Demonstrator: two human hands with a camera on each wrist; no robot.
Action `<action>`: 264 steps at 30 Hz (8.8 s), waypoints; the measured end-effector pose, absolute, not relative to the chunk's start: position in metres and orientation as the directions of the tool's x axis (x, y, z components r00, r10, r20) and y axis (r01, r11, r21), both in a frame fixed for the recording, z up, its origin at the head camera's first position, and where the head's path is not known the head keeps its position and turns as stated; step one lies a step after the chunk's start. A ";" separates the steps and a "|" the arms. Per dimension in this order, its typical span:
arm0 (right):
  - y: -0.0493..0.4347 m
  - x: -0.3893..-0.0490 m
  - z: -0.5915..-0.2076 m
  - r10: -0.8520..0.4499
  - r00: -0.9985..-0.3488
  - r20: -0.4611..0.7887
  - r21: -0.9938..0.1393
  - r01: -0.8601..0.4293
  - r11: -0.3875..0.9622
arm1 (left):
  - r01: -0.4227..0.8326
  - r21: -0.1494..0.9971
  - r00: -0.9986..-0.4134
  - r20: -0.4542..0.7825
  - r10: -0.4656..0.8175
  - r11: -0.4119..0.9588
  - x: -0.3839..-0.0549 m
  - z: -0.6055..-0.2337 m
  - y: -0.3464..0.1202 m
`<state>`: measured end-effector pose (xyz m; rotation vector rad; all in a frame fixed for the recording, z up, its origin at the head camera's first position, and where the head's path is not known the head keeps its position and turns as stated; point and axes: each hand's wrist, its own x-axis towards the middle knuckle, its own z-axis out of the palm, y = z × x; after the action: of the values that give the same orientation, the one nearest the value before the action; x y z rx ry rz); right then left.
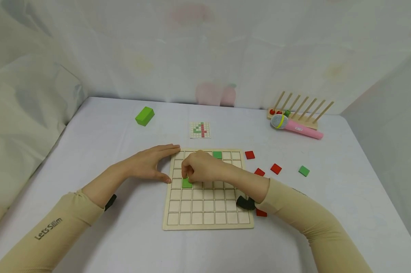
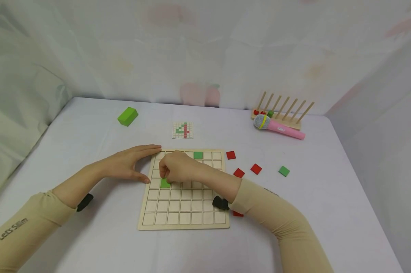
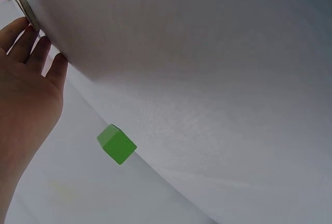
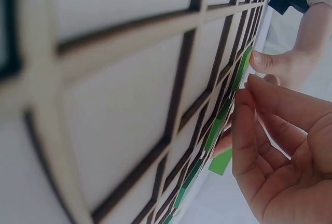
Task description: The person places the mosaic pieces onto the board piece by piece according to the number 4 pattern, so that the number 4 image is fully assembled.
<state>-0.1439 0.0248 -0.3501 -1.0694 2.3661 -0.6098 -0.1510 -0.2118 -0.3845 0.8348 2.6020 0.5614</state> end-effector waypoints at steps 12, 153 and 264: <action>0.054 -0.160 -0.332 -0.722 -0.657 -0.218 -0.573 -0.513 0.639 | 0.474 0.462 -0.768 -0.199 0.608 0.749 -0.151 -0.385 -0.211; 0.113 -0.140 -0.332 -0.726 -0.682 -0.091 -0.736 -0.445 0.510 | 0.462 0.456 -0.771 -0.218 0.599 0.761 -0.147 -0.383 -0.211; 0.176 -0.185 -0.333 -0.620 -0.755 -0.213 -0.613 -0.391 0.687 | 0.460 0.455 -0.770 -0.223 0.598 0.762 -0.147 -0.383 -0.210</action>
<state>-0.1846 0.1764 -0.3327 -0.7868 2.4929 -0.7720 -0.1472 -0.2096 -0.3827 0.8117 2.6021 0.5391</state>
